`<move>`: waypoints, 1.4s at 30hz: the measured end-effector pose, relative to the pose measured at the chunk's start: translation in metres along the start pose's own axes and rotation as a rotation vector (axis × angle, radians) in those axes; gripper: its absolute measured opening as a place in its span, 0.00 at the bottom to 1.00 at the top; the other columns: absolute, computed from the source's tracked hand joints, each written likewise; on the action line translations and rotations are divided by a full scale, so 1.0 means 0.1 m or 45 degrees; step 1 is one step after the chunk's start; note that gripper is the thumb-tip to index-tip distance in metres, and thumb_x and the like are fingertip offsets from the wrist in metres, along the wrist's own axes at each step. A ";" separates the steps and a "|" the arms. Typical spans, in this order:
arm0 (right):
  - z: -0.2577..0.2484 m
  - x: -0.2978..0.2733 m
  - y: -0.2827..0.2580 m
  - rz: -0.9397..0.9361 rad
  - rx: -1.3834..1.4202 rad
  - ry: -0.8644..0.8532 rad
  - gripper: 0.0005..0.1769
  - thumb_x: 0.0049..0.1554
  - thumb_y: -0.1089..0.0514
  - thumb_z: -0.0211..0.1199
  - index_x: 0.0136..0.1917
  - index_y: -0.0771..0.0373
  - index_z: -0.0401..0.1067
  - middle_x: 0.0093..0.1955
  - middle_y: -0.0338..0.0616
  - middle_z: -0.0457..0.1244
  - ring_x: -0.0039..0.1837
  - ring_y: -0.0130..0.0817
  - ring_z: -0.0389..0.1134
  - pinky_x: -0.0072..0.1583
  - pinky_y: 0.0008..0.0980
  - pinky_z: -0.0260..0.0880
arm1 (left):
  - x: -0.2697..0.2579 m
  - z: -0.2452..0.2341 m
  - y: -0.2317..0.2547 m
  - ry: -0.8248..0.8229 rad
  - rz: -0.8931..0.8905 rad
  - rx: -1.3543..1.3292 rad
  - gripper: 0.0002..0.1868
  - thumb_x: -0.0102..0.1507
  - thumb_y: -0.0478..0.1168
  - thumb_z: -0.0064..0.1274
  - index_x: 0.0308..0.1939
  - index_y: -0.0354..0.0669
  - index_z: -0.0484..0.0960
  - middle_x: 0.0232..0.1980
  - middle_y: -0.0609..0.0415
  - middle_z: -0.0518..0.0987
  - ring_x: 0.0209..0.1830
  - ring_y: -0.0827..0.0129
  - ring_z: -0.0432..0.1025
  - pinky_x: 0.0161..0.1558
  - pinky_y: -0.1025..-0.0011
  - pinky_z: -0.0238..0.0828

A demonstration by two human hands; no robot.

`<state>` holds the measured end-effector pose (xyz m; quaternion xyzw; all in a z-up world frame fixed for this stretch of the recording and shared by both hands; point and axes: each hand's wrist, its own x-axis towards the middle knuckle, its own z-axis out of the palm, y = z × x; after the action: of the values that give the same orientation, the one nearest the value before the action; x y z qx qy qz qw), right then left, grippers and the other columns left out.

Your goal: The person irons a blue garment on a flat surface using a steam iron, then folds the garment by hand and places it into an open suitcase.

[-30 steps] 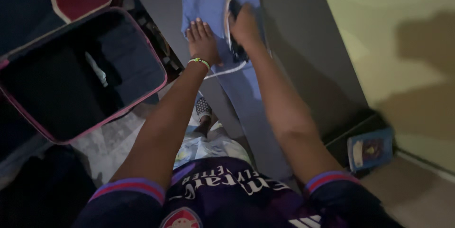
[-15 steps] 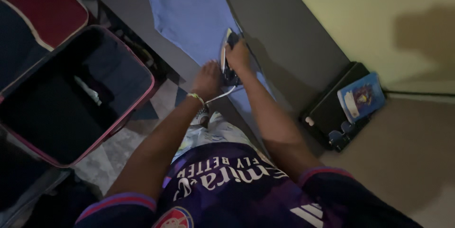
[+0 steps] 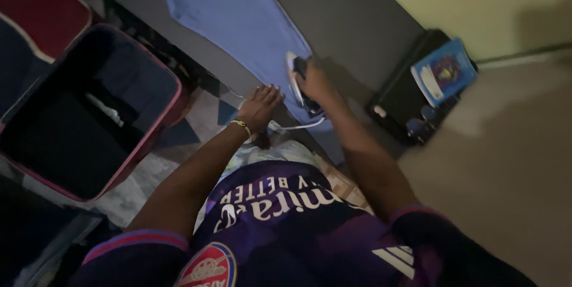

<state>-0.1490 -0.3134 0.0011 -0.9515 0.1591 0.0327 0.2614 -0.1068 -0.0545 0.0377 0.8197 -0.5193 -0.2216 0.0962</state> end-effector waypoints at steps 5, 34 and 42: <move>0.01 -0.33 0.21 0.325 0.097 0.039 0.31 0.58 0.45 0.65 0.61 0.73 0.62 0.44 0.72 0.68 0.49 0.69 0.71 0.51 0.58 0.72 | 0.02 0.17 0.39 -0.083 0.074 0.054 0.40 0.64 0.49 0.52 0.78 0.49 0.54 0.82 0.51 0.51 0.83 0.58 0.44 0.79 0.52 0.37; -0.42 -2.01 0.62 0.313 0.028 -0.059 0.35 0.53 0.42 0.69 0.62 0.70 0.65 0.50 0.71 0.67 0.54 0.69 0.69 0.56 0.58 0.68 | -0.22 0.62 1.72 -0.169 0.066 0.050 0.44 0.59 0.49 0.58 0.77 0.56 0.56 0.82 0.51 0.49 0.83 0.53 0.43 0.78 0.49 0.38; -0.26 -1.61 0.52 0.974 0.233 0.237 0.28 0.58 0.41 0.64 0.52 0.71 0.69 0.45 0.63 0.70 0.43 0.56 0.75 0.49 0.48 0.76 | -0.12 0.82 1.58 -0.069 0.128 0.091 0.42 0.60 0.41 0.58 0.77 0.57 0.59 0.83 0.54 0.53 0.82 0.55 0.47 0.74 0.44 0.46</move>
<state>-0.3186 -0.3229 0.0213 -0.7952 0.5270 0.0272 0.2986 -0.2770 -0.1083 0.0295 0.7892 -0.5698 -0.2200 0.0637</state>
